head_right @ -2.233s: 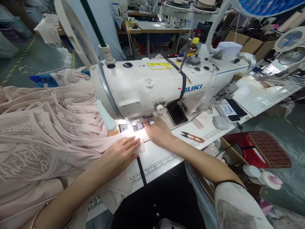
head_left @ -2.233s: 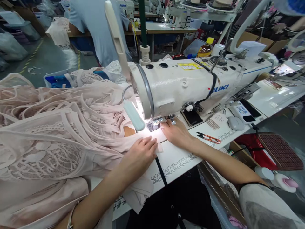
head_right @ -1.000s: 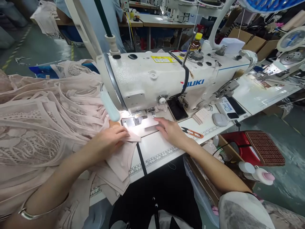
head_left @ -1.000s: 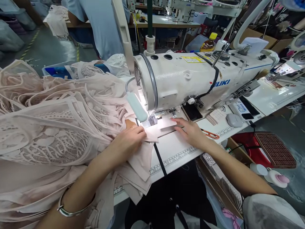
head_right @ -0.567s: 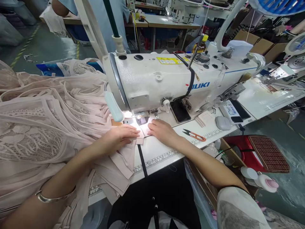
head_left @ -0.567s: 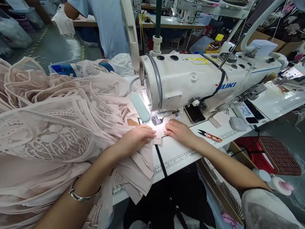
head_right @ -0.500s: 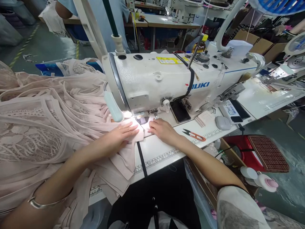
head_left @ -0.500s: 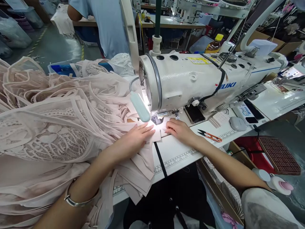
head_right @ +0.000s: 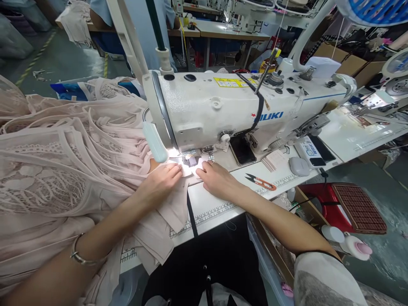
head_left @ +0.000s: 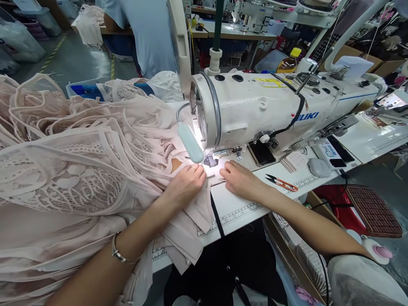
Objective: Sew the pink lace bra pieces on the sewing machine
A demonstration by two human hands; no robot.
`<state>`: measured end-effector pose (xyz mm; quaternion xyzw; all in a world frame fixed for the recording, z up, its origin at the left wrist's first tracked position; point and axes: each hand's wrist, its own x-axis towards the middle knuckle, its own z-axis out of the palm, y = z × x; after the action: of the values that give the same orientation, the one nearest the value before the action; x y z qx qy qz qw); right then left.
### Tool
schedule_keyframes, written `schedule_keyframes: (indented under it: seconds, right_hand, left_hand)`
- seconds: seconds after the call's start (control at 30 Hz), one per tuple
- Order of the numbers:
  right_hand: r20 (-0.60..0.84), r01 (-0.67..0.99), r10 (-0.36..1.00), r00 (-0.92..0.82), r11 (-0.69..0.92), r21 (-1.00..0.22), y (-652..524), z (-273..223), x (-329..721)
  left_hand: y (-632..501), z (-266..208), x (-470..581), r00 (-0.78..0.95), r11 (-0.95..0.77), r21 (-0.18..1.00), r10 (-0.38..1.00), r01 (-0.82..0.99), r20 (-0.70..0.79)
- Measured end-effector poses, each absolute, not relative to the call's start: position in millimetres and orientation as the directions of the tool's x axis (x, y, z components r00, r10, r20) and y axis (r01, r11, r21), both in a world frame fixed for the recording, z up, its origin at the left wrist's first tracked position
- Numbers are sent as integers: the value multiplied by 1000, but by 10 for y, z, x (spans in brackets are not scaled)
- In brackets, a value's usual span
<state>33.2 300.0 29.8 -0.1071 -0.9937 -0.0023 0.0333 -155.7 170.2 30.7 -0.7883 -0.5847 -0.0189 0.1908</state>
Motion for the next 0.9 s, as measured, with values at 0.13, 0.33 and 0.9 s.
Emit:
schedule_keyframes:
  seconds: [0.13, 0.33, 0.9]
  right_hand:
    - [69, 324, 327, -942, 945, -54, 3016, 275, 233]
    - [-8, 476, 507, -862, 802, -360, 3068, 259, 0]
    - [65, 432, 575, -815, 679, -593, 3048, 199, -44]
  left_hand:
    - [1709, 70, -1543, 387, -235, -357, 806, 904, 449]
    - [1583, 43, -1073, 413, -168, -483, 784, 859, 463]
    - [1587, 31, -1270, 186, -181, -49, 908, 982, 375]
